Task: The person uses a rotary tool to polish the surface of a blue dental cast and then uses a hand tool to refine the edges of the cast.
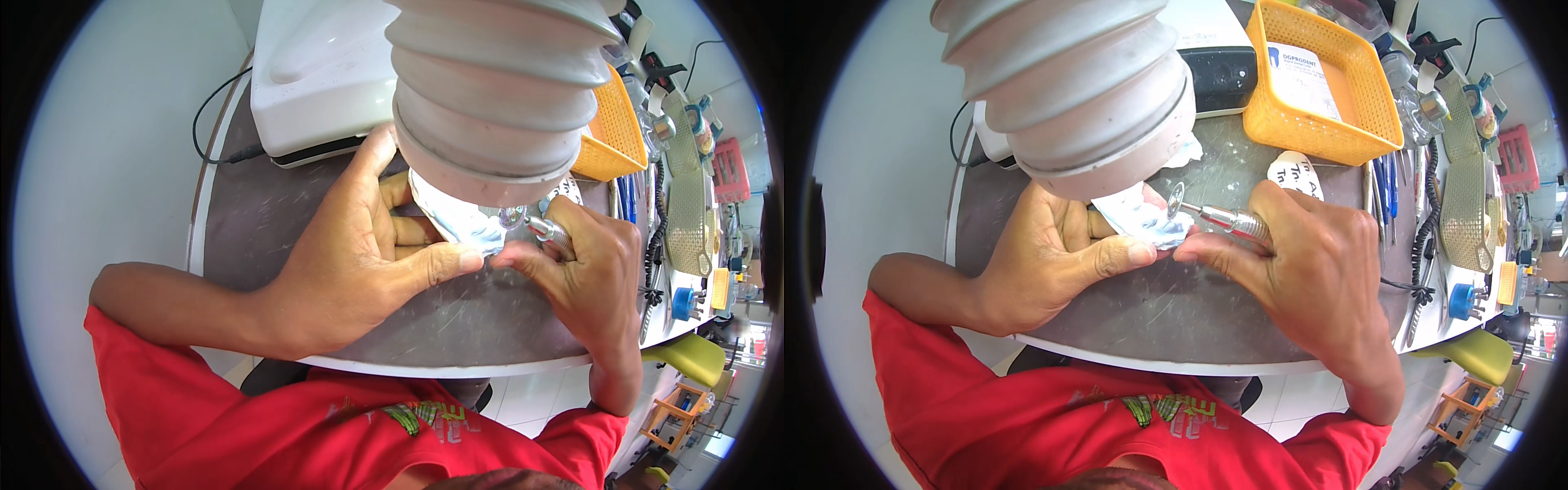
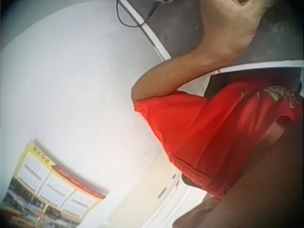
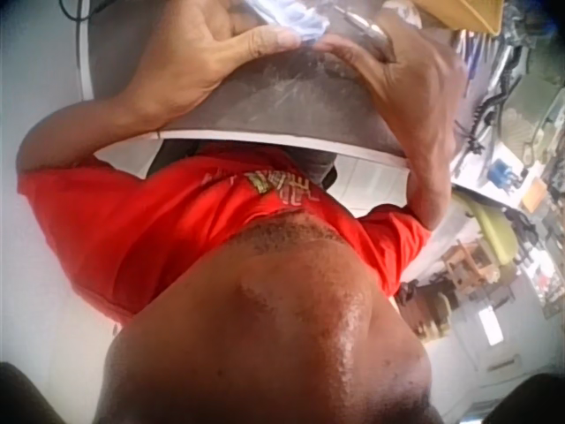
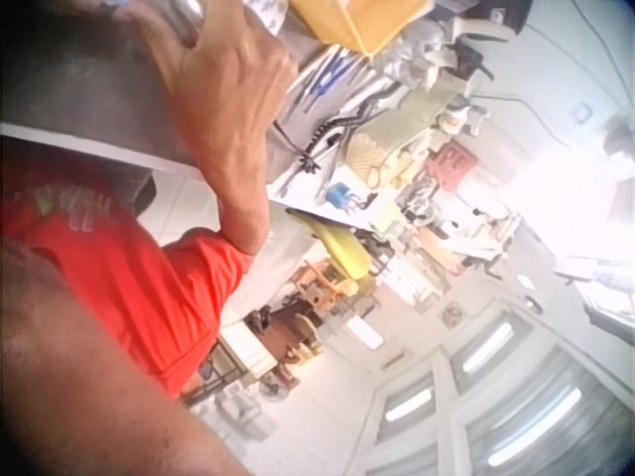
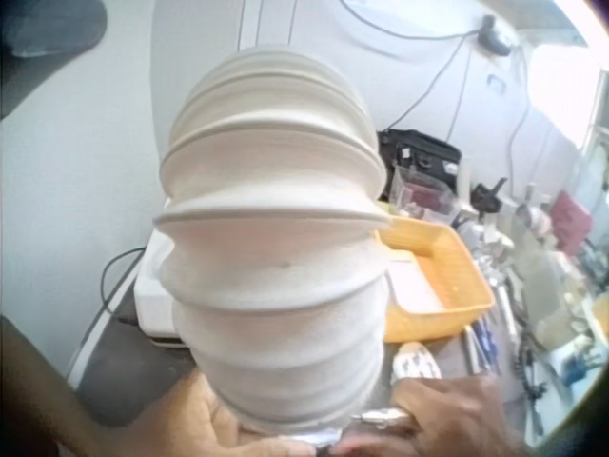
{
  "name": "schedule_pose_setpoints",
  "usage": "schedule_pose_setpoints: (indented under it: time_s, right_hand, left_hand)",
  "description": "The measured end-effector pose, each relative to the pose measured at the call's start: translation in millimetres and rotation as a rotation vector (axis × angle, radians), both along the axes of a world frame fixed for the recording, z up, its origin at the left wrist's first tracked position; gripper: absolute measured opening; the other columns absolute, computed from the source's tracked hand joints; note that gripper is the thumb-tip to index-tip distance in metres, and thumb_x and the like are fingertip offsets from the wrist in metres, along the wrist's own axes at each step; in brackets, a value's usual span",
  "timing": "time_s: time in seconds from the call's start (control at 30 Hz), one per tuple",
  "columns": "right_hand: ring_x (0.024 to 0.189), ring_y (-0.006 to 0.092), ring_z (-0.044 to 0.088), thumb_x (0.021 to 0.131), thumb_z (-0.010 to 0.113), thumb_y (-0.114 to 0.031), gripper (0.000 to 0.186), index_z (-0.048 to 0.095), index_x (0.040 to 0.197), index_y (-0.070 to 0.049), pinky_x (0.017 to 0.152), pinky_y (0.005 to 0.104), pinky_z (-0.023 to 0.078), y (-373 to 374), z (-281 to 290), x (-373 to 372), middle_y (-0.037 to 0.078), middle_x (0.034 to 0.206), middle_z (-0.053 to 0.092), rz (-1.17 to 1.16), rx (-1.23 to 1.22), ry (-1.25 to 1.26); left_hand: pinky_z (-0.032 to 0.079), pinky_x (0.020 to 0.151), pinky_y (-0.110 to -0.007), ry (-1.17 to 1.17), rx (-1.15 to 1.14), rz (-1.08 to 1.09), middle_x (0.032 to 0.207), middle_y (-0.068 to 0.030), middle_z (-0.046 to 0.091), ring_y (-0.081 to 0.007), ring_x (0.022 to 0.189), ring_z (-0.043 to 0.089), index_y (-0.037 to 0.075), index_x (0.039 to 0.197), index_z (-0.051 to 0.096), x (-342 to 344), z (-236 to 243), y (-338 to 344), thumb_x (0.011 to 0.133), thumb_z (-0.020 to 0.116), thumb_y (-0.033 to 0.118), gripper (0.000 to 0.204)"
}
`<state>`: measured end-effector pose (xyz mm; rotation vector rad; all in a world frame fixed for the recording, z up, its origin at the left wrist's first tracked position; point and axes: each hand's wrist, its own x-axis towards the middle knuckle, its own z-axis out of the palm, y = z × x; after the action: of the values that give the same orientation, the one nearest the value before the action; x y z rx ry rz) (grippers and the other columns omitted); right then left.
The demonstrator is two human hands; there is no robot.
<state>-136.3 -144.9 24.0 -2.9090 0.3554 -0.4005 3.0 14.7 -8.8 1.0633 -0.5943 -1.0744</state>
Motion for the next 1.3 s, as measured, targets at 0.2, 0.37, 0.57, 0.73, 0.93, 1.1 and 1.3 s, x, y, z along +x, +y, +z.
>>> schedule_pose_setpoints:
  time_s: [0.2, 0.37, 0.57, 0.73, 0.93, 1.1, 1.3]
  right_hand:
    - [0.043, 0.0251, 0.038, 0.068, 0.080, -0.046, 0.054, 0.047, 0.063, -0.003, 0.044, 0.0354, 0.032, 2.7, -1.7, -3.6, 0.009, 0.049, 0.041, -0.027, 0.061, -0.066]
    - [0.044, 0.0277, 0.038, 0.069, 0.079, -0.047, 0.057, 0.044, 0.061, -0.003, 0.045, 0.0368, 0.031, 2.7, -2.9, -4.2, 0.011, 0.050, 0.040, -0.019, 0.045, -0.062]
    - [0.045, 0.0290, 0.039, 0.068, 0.078, -0.049, 0.057, 0.045, 0.061, -0.003, 0.045, 0.0371, 0.032, 2.3, -2.6, -4.6, 0.011, 0.050, 0.040, 0.003, 0.055, -0.053]
    - [0.045, 0.0291, 0.040, 0.068, 0.078, -0.050, 0.057, 0.046, 0.062, -0.003, 0.045, 0.0368, 0.032, 1.0, -4.4, -3.7, 0.012, 0.051, 0.040, 0.001, 0.051, -0.046]
    - [0.045, 0.0296, 0.041, 0.068, 0.078, -0.049, 0.056, 0.046, 0.063, -0.002, 0.046, 0.0372, 0.033, 1.0, -5.0, -3.6, 0.012, 0.052, 0.042, 0.005, 0.050, -0.031]
    - [0.046, 0.0302, 0.042, 0.069, 0.078, -0.047, 0.055, 0.047, 0.063, -0.002, 0.046, 0.0377, 0.033, 0.9, -4.4, -3.9, 0.013, 0.053, 0.044, 0.010, 0.057, -0.019]
    - [0.046, 0.0310, 0.043, 0.070, 0.078, -0.046, 0.054, 0.047, 0.064, -0.002, 0.047, 0.0382, 0.034, 0.1, -4.3, -4.1, 0.014, 0.054, 0.045, 0.016, 0.049, -0.013]
  left_hand:
    - [0.052, 0.086, -0.028, -0.047, 0.043, 0.035, 0.116, -0.0106, 0.052, -0.0168, 0.107, 0.058, -0.004, 0.130, 0.035, -6.3, -1.2, 4.4, 0.084, 0.068, -0.004, 0.056]
    - [0.051, 0.086, -0.028, -0.007, 0.041, 0.023, 0.116, -0.0104, 0.051, -0.0166, 0.107, 0.057, -0.003, 0.133, 0.031, -6.2, -0.4, 2.1, 0.084, 0.068, -0.004, 0.061]
    - [0.051, 0.086, -0.028, -0.062, 0.066, -0.019, 0.119, -0.0113, 0.050, -0.0163, 0.106, 0.057, -0.005, 0.135, 0.029, -2.2, 2.2, 3.3, 0.084, 0.068, -0.002, 0.064]
    - [0.051, 0.086, -0.028, -0.059, 0.058, -0.018, 0.121, -0.0127, 0.049, -0.0163, 0.107, 0.057, -0.006, 0.135, 0.027, -2.6, 2.0, 2.8, 0.084, 0.068, -0.002, 0.066]
    - [0.050, 0.089, -0.029, -0.069, 0.082, 0.002, 0.121, -0.0128, 0.049, -0.0168, 0.109, 0.056, -0.005, 0.135, 0.027, -4.1, -0.9, 4.1, 0.084, 0.068, -0.003, 0.066]
    - [0.050, 0.090, -0.030, -0.044, 0.065, -0.008, 0.120, -0.0125, 0.049, -0.0175, 0.110, 0.056, -0.005, 0.135, 0.028, -4.2, 1.4, 3.2, 0.084, 0.068, -0.003, 0.065]
    - [0.049, 0.092, -0.031, -0.025, 0.066, -0.004, 0.119, -0.0124, 0.049, -0.0185, 0.111, 0.055, -0.005, 0.133, 0.029, -4.4, 3.1, 3.0, 0.084, 0.068, -0.004, 0.063]
